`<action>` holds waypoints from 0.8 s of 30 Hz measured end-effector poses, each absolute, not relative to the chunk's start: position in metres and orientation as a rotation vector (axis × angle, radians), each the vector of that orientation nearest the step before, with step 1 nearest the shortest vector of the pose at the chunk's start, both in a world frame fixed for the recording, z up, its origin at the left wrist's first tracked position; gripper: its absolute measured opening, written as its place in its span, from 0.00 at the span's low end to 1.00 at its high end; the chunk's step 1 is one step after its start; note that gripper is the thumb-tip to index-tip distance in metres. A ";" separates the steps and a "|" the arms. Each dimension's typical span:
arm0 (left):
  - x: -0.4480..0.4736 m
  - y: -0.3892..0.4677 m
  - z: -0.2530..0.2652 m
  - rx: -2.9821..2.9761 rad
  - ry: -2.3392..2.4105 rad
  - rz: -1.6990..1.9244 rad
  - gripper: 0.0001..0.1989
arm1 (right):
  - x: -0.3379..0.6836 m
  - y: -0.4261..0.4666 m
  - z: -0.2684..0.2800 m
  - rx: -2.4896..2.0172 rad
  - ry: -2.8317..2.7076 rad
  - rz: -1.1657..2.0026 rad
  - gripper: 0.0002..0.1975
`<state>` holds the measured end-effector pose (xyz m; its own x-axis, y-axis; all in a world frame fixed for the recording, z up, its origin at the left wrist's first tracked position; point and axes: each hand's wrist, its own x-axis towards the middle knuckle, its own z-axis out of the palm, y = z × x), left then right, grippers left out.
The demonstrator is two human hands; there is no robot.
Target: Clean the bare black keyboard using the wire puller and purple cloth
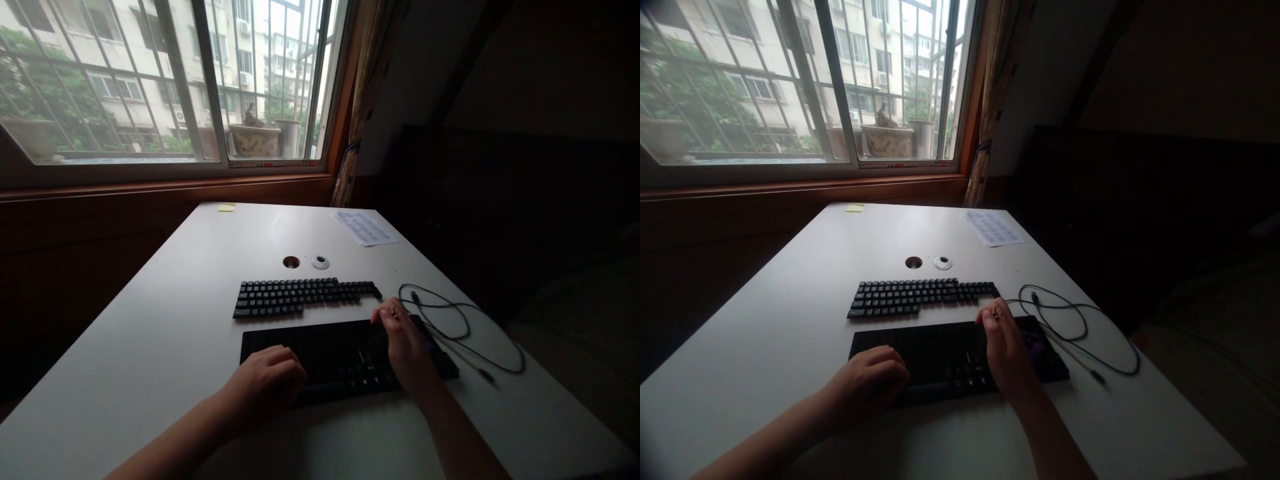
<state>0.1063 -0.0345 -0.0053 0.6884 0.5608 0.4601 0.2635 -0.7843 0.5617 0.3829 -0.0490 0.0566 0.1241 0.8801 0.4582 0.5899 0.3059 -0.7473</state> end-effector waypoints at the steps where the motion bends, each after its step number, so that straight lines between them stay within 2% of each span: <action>1: 0.107 -0.036 -0.005 2.500 0.635 0.846 0.06 | 0.385 -0.055 0.053 -1.428 -1.567 0.343 0.15; 12: 0.105 -0.041 0.008 2.745 0.654 0.473 0.09 | 0.374 -0.085 0.030 -1.493 -1.731 0.416 0.14; 19: 0.105 -0.040 0.005 2.773 0.648 0.450 0.09 | 0.359 -0.084 0.034 -1.513 -2.002 0.325 0.11; 21: 0.105 -0.040 0.005 2.774 0.647 0.453 0.09 | 0.360 -0.082 0.032 -1.533 -1.989 0.369 0.11; 24: 0.105 -0.041 0.007 2.767 0.645 0.460 0.08 | 0.367 -0.079 0.027 -1.575 -1.819 0.608 0.12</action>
